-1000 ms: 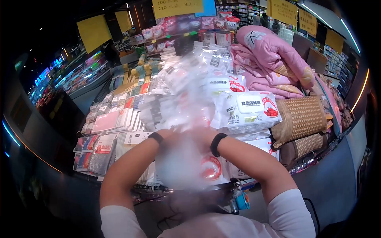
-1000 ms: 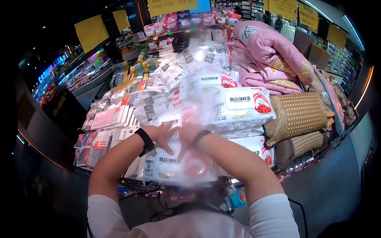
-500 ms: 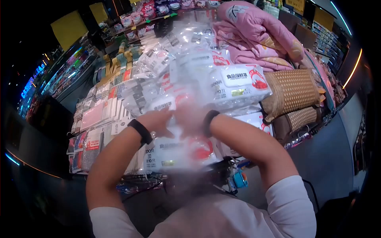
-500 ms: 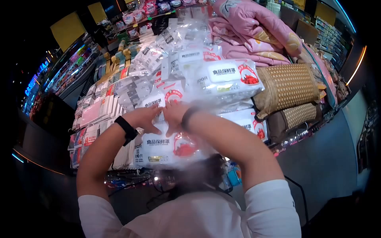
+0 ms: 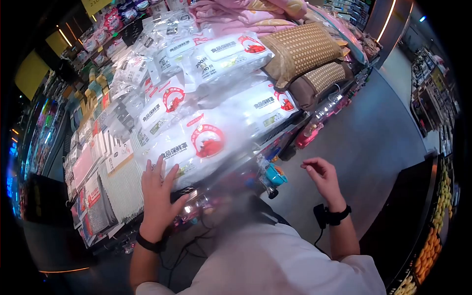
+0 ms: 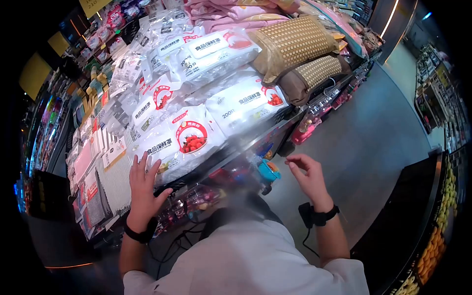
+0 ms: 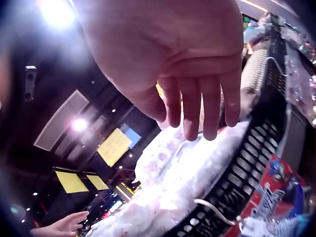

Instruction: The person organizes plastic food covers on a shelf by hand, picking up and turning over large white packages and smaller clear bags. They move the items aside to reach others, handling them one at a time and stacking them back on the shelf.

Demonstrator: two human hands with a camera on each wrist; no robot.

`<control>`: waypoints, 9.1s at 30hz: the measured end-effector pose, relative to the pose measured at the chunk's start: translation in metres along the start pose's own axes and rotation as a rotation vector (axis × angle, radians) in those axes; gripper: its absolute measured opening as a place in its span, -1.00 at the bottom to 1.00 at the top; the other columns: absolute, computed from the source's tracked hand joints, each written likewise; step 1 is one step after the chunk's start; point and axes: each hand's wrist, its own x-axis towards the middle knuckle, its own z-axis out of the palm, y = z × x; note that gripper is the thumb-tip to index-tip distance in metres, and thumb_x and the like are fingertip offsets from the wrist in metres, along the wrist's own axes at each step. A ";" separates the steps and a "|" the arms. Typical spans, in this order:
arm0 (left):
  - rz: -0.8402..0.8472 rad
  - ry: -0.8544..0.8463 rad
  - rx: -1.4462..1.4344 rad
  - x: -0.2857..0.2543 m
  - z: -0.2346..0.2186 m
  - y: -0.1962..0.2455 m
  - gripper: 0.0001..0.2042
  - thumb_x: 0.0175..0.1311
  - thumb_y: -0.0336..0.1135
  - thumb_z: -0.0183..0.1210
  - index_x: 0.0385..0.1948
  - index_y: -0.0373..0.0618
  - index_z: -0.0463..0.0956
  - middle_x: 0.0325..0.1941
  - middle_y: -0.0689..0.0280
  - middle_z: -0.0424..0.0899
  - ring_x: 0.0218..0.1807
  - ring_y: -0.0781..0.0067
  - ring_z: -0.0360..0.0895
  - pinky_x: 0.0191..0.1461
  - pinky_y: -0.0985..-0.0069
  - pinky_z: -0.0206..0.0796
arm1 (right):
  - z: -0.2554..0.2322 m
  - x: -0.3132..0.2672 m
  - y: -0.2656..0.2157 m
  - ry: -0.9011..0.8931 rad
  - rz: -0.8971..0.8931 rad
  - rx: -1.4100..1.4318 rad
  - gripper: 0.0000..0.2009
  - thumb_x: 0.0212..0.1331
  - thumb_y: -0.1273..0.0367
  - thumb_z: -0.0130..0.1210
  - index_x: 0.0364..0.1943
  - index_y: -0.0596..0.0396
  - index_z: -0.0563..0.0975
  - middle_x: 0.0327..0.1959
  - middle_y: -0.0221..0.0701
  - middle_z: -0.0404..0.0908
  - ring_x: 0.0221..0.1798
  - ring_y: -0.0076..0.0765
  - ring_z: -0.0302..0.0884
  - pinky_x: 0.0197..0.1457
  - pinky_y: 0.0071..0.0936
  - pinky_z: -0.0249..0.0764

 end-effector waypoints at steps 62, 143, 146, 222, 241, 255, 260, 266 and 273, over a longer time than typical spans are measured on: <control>-0.700 0.418 -0.361 0.316 0.048 0.081 -0.10 0.02 0.02 0.30 0.31 -0.36 0.04 0.33 -0.15 0.21 0.38 0.00 0.19 0.40 0.30 0.06 | 0.028 0.420 -0.036 -0.865 0.055 0.408 -0.21 0.21 0.33 0.14 0.39 0.24 -0.10 0.26 -0.16 0.30 0.23 -0.34 0.34 0.27 -0.42 0.28; -0.453 0.307 -0.139 0.240 0.174 0.180 -0.21 0.12 -0.03 0.19 0.38 -0.05 0.04 0.48 -0.04 -0.08 0.47 -0.25 -0.16 0.44 -0.06 -0.22 | 0.011 0.273 0.048 -0.744 -0.803 -0.758 -0.28 0.02 0.05 0.20 0.25 0.14 0.30 0.37 0.08 0.09 0.41 0.35 -0.03 0.38 0.07 0.06; -0.436 0.415 -0.181 0.257 0.106 0.158 -0.20 0.11 -0.11 0.23 0.38 -0.07 0.00 0.47 -0.08 -0.07 0.46 -0.24 -0.13 0.47 0.05 -0.21 | 0.002 0.313 -0.011 -0.815 -0.653 -0.299 -0.41 0.03 0.17 0.22 0.14 0.17 0.39 0.22 0.05 0.30 0.35 0.21 0.13 0.33 -0.06 0.18; -0.282 0.139 0.016 -0.029 -0.064 0.022 -0.85 0.15 -0.21 0.21 -0.44 -0.05 0.63 -0.40 0.25 0.64 -0.29 0.11 0.57 -0.23 0.28 0.39 | 0.122 0.306 -0.097 -0.814 -0.708 -0.585 -0.31 -0.09 0.09 0.34 0.17 0.04 0.40 0.22 0.00 0.31 0.23 0.12 0.26 0.34 -0.17 0.18; -0.154 0.029 -0.308 0.110 -0.132 -0.127 -0.78 0.21 -0.24 0.17 -0.24 -0.17 0.61 -0.33 0.18 0.67 -0.26 0.29 0.62 -0.13 0.43 0.42 | 0.153 0.349 -0.198 -0.472 -0.765 -0.680 -0.71 0.03 0.28 0.22 -0.17 0.14 0.60 -0.16 -0.14 0.63 -0.03 -0.04 0.55 0.08 -0.23 0.41; -0.507 0.070 -0.455 0.358 -0.052 -0.286 -0.48 0.20 -0.13 0.20 0.16 -0.19 0.37 -0.08 0.13 0.61 -0.06 0.30 0.55 0.00 0.41 0.39 | 0.282 0.671 -0.145 -0.187 0.266 0.307 -0.58 0.09 0.21 0.14 0.00 0.13 0.44 -0.38 -0.34 0.47 -0.27 -0.20 0.46 -0.20 -0.19 0.37; -0.419 -0.039 -0.440 0.446 -0.005 -0.321 -0.45 0.20 -0.08 0.19 0.17 -0.21 0.35 -0.07 0.08 0.59 -0.04 0.29 0.54 -0.01 0.42 0.39 | 0.288 0.711 -0.132 -0.384 0.453 0.186 -0.22 0.07 0.13 0.17 0.32 0.14 0.08 0.17 0.05 0.30 0.09 0.13 0.34 0.15 0.04 0.28; -0.351 -0.006 -0.923 0.484 0.043 -0.291 -0.17 0.24 0.01 0.16 0.39 -0.22 -0.13 0.19 -0.04 0.40 0.16 0.20 0.42 0.20 0.37 0.25 | 0.310 0.699 -0.085 -0.418 0.415 0.197 -0.30 0.01 0.16 0.23 0.29 -0.02 0.25 0.31 -0.07 0.15 0.25 0.12 0.17 0.13 0.12 0.23; -0.455 -0.016 -1.143 0.492 0.041 -0.274 -0.12 0.29 -0.15 0.12 0.38 -0.38 -0.37 0.19 0.04 0.37 0.12 0.30 0.43 0.17 0.44 0.27 | 0.314 0.697 -0.085 -0.432 0.483 0.276 -0.40 0.03 0.25 0.26 0.17 0.13 0.31 0.14 -0.26 0.26 0.13 -0.05 0.29 0.03 -0.03 0.34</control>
